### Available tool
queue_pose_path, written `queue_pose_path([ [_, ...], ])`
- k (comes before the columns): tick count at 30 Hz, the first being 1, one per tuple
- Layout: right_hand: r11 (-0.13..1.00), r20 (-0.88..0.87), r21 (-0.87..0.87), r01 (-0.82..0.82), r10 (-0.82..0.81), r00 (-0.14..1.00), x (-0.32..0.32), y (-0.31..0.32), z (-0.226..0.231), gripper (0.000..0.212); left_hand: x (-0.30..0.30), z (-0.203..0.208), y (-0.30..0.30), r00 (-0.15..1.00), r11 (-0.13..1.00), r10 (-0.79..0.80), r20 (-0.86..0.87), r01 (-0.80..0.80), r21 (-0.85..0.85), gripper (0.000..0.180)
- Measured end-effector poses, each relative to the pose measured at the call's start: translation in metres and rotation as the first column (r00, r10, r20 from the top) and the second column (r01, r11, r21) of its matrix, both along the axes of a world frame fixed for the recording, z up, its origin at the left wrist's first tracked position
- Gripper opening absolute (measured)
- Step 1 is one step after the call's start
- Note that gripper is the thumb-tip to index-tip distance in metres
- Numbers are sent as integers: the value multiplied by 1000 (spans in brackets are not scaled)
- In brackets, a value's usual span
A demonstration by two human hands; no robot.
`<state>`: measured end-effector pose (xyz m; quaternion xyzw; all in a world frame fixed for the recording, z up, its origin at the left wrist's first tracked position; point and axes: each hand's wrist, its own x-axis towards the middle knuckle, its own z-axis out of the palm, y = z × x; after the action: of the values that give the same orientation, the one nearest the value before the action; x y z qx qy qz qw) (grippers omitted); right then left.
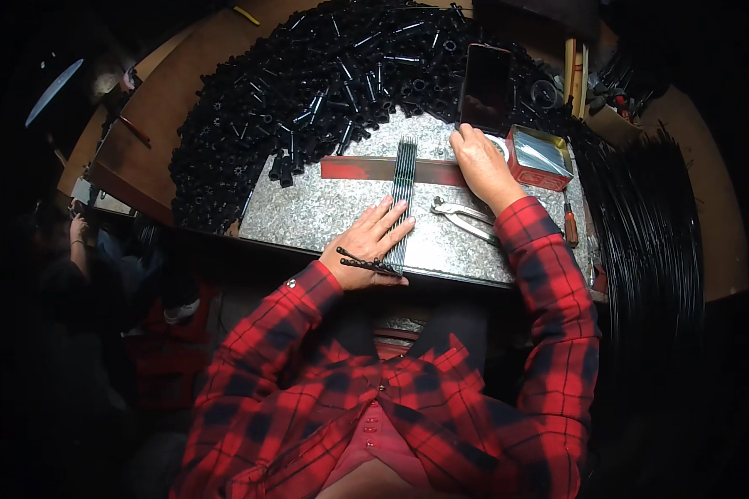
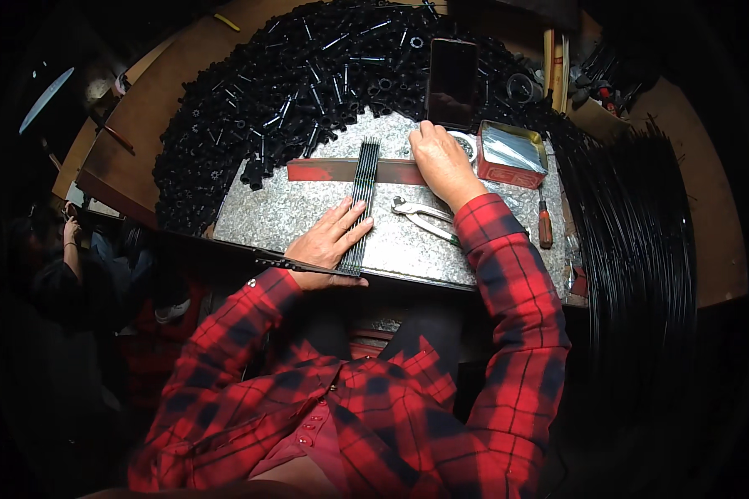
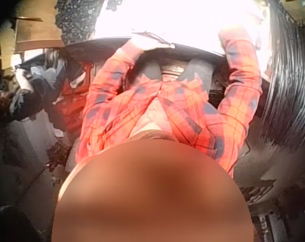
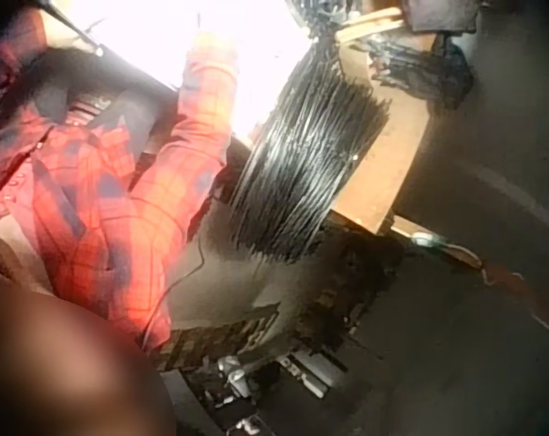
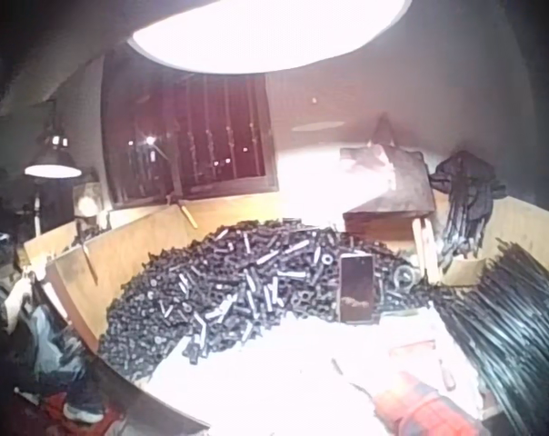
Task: The recorder is assembling electrical connectors by inserting wires into a housing and using a crimping tool.
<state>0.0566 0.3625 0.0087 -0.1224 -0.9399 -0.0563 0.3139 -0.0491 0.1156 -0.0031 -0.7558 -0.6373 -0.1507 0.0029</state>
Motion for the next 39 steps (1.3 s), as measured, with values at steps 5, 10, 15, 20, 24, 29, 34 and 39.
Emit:
queue_pose_path([
  [5, 996, 43, 1, -86, 86, 995, 4, 7, 3, 5, 0, -1, -1, 1000, 1000, 9, -5, -9, -13, 93],
  [10, 993, 51, -4, -121, 121, 991, 2, 9, 5, 7, 0, 1, 0, 1000, 999, 10, -11, -11, -31, 92],
  [15, 987, 57, 33, -158, 156, 986, -6, 7, 6, 9, 0, 2, 1, 1000, 999, 10, -14, -11, -44, 92],
  [20, 981, 65, 11, -194, 193, 979, -19, 4, 4, 10, -1, 0, 1, 1000, 1000, 1, -21, -1, -8, 89],
  [24, 981, 9, -3, -193, 193, 981, -33, -1, -2, 9, -1, 2, 0, 1000, 1000, -4, -28, 4, -2, 89],
  [29, 991, -137, -8, -130, 128, 982, -24, 1, 12, 11, -4, -6, -2, 1000, 999, 3, 3, -3, 47, 90],
  [34, 970, 129, -42, 241, -234, 964, 54, 63, 47, 10, -3, -5, -6, 1000, 996, 8, -6, -8, 84, 92],
  [39, 882, 443, -11, 472, -419, 793, 102, 90, 45, 6, -4, 0, -5, 1000, 999, 12, -15, -11, 50, 94],
])
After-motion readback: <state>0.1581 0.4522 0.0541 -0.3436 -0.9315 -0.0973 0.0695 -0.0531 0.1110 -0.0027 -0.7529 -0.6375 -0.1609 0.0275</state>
